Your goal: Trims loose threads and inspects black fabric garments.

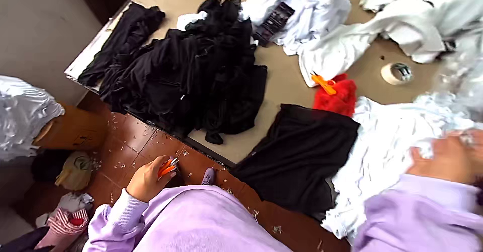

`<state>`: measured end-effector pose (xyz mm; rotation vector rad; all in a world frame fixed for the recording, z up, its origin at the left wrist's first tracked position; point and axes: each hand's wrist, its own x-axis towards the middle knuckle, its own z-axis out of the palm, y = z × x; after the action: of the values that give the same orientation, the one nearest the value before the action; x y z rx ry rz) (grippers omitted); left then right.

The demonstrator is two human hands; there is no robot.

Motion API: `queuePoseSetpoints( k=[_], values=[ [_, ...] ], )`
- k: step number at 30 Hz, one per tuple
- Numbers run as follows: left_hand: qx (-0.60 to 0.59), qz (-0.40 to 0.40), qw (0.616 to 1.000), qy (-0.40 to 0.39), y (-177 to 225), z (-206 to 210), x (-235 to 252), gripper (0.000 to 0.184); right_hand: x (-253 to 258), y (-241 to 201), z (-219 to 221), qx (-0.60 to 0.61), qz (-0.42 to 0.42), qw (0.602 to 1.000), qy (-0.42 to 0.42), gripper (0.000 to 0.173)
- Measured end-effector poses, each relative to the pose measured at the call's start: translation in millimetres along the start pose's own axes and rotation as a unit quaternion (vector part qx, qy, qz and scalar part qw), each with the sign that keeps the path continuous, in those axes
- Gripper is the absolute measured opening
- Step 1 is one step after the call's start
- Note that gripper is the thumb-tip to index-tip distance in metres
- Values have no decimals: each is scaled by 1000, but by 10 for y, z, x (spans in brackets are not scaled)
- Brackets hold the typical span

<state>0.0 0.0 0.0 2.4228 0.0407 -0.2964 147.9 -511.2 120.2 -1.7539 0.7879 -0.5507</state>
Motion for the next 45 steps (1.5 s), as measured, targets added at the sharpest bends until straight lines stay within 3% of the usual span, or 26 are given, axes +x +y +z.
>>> queuePoseSetpoints(
  k=[2, 5, 8, 11, 13, 15, 17, 19, 23, 24, 26, 29, 31, 33, 36, 41, 45],
  values=[
    [-4, -12, 1000, 23, 1, -38, -50, 44, -35, 625, 589, -57, -121, 968, -215, 39],
    [1, -16, 999, 46, -1, -123, -12, 37, -859, 670, 1668, -135, -262, 875, -385, 30],
    [8, 13, 996, 92, -88, -191, 81, 29, -1558, 450, 2441, -179, -430, 792, -396, 33],
    [4, 45, 989, 144, -225, -276, 150, 24, -1786, 274, 2965, -246, -455, 759, -395, 56],
    [-9, 61, 983, 174, -338, -344, 174, 25, -1802, 248, 3199, -265, -470, 746, -390, 40],
    [-52, 83, 973, 211, -462, -421, 198, 27, -1838, 228, 3307, -216, -514, 742, -373, 28],
    [-148, 118, 953, 237, -521, -537, 224, 27, -2014, 151, 3266, -125, -547, 740, -371, 33],
    [-223, 165, 931, 238, -493, -691, 260, 36, -2332, 50, 3129, -40, -551, 725, -411, 38],
    [-235, 245, 916, 214, -351, -864, 416, 61, -2926, -91, 2926, 75, -506, 679, -526, 36],
    [-233, 262, 910, 220, -325, -870, 465, 57, -3004, -136, 2922, 100, -494, 667, -549, 35],
    [-242, 291, 893, 244, -306, -894, 528, 32, -3091, -230, 2931, 137, -479, 637, -588, 33],
    [-290, 313, 878, 217, -351, -1048, 449, 11, -3119, -310, 2976, 155, -502, 546, -653, 32],
    [-329, 302, 873, 194, -441, -1175, 295, 10, -3154, -318, 3051, 146, -537, 475, -681, 20],
    [-372, 269, 861, 221, -602, -1259, 98, 11, -3177, -254, 3149, 115, -546, 443, -702, 26],
    [-431, 177, 822, 328, -923, -1356, -253, 16, -3049, -141, 3302, 52, -533, 452, -713, 41],
    [-528, 42, 684, 501, -1390, -1480, -753, 14, -2603, -16, 3492, -20, -511, 451, -731, 20],
    [-499, -27, 645, 578, -1485, -1541, -901, 30, -2400, -41, 3555, -32, -395, 489, -777, 16]
  ],
)
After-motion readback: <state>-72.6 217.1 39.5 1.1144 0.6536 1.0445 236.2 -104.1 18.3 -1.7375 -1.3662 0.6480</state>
